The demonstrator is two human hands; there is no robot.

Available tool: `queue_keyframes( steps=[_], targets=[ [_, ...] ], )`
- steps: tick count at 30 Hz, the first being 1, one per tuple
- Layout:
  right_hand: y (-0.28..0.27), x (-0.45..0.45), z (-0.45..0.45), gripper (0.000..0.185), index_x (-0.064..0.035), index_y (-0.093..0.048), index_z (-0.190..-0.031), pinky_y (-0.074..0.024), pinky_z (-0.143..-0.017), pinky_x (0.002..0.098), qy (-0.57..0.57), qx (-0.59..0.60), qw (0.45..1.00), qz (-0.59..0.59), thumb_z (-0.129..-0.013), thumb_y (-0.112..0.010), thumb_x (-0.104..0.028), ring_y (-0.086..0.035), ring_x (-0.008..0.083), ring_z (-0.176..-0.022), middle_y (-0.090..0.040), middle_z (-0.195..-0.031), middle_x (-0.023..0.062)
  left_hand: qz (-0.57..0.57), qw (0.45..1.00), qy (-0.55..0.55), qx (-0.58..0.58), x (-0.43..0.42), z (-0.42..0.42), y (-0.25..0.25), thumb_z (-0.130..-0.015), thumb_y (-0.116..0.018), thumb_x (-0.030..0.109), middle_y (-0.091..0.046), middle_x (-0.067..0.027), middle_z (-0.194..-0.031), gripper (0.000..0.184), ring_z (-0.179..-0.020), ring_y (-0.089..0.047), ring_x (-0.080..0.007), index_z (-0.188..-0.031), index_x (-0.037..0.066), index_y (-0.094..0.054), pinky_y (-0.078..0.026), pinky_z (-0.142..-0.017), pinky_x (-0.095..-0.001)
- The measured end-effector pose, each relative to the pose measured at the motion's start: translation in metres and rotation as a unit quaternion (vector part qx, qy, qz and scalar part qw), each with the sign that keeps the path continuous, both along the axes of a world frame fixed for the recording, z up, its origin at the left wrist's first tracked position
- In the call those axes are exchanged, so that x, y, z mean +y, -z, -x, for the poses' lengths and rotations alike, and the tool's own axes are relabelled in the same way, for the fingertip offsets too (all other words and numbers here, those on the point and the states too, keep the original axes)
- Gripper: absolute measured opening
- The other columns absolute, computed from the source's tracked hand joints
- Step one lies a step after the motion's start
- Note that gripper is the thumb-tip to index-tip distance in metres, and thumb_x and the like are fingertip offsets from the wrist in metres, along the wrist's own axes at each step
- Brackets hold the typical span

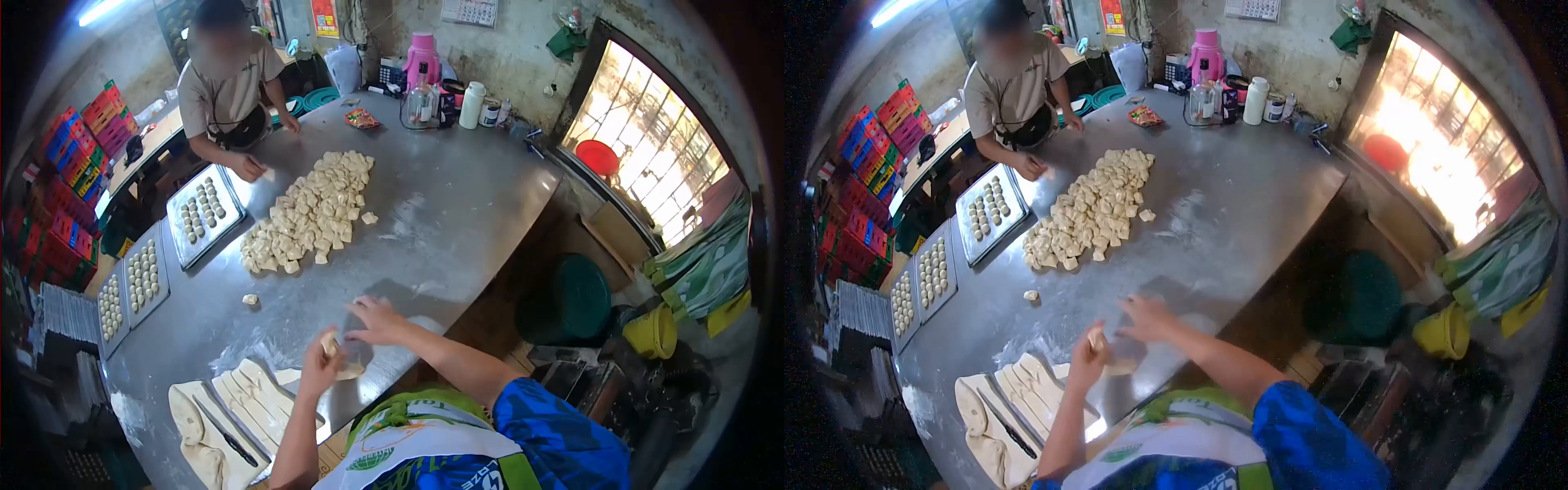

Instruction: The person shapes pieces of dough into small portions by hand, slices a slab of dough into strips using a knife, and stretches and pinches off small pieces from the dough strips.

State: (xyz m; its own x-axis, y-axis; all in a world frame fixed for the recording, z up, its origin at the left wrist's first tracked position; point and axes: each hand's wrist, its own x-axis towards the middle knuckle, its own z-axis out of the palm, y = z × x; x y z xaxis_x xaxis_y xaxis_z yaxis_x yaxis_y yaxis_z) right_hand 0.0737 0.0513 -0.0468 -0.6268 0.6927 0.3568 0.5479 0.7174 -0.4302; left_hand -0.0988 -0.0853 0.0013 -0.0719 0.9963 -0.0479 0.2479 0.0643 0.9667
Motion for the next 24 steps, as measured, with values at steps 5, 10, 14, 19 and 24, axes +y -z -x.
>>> queue_keyframes(
  steps=[5, 10, 14, 19, 24],
  targets=[
    [-0.058, -0.030, 0.024, 0.040, -0.0061, -0.064, -0.104, -0.0491, -0.071, 0.0354, -0.229, 0.160, 0.944, 0.177, -0.086, -0.068, -0.042, -0.065, 0.0292, -0.086, -0.068, -0.100, 0.0124, -0.269, 0.946, -0.179, -0.039, 0.033, -0.027, -0.025, -0.078, -0.058, -0.002, -0.070, -0.0120, -0.096, 0.030, -0.070, -0.060, -0.0240, -0.106, 0.000, -0.069, -0.048, -0.062, -0.0370],
    [-0.064, -0.041, 0.022, 0.035, -0.0070, -0.064, -0.099, -0.0493, -0.067, 0.0389, -0.027, 0.149, 0.976, 0.158, -0.086, -0.068, -0.040, -0.066, 0.0296, -0.082, -0.068, -0.100, 0.0125, 0.021, 0.994, -0.047, 0.100, 0.022, -0.005, 0.008, -0.079, -0.058, -0.001, -0.072, -0.0123, -0.095, 0.033, -0.072, -0.062, -0.0236, -0.109, 0.001, -0.070, -0.049, -0.063, -0.0372],
    [-0.029, -0.008, -0.002, 0.034, -0.0079, -0.064, -0.098, -0.0489, -0.067, 0.0427, 0.053, -0.144, 0.960, 0.233, -0.086, -0.067, -0.040, -0.066, 0.0311, -0.081, -0.068, -0.098, 0.0111, -0.003, 0.979, 0.066, 0.191, 0.002, -0.040, -0.033, -0.078, -0.058, -0.001, -0.071, -0.0111, -0.090, 0.036, -0.073, -0.062, -0.0248, -0.112, 0.001, -0.070, -0.049, -0.068, -0.0335],
    [0.010, 0.005, -0.014, 0.033, -0.0084, -0.066, -0.098, -0.0487, -0.072, 0.0423, -0.006, 0.008, 0.994, 0.106, -0.086, -0.066, -0.039, -0.066, 0.0306, -0.086, -0.067, -0.095, 0.0096, -0.039, 0.991, -0.108, 0.064, 0.008, -0.028, 0.005, -0.079, -0.058, -0.002, -0.069, -0.0100, -0.085, 0.035, -0.072, -0.061, -0.0246, -0.110, 0.003, -0.072, -0.049, -0.069, -0.0316],
    [-0.061, -0.015, 0.007, 0.035, -0.0105, -0.066, -0.102, -0.0492, -0.077, 0.0418, -0.197, 0.067, 0.949, 0.238, -0.084, -0.067, -0.040, -0.064, 0.0314, -0.090, -0.067, -0.095, 0.0092, -0.168, 0.964, -0.201, 0.042, 0.032, -0.031, -0.004, -0.078, -0.057, -0.005, -0.069, -0.0104, -0.090, 0.043, -0.073, -0.061, -0.0242, -0.118, 0.004, -0.069, -0.049, -0.071, -0.0317]
  ],
)
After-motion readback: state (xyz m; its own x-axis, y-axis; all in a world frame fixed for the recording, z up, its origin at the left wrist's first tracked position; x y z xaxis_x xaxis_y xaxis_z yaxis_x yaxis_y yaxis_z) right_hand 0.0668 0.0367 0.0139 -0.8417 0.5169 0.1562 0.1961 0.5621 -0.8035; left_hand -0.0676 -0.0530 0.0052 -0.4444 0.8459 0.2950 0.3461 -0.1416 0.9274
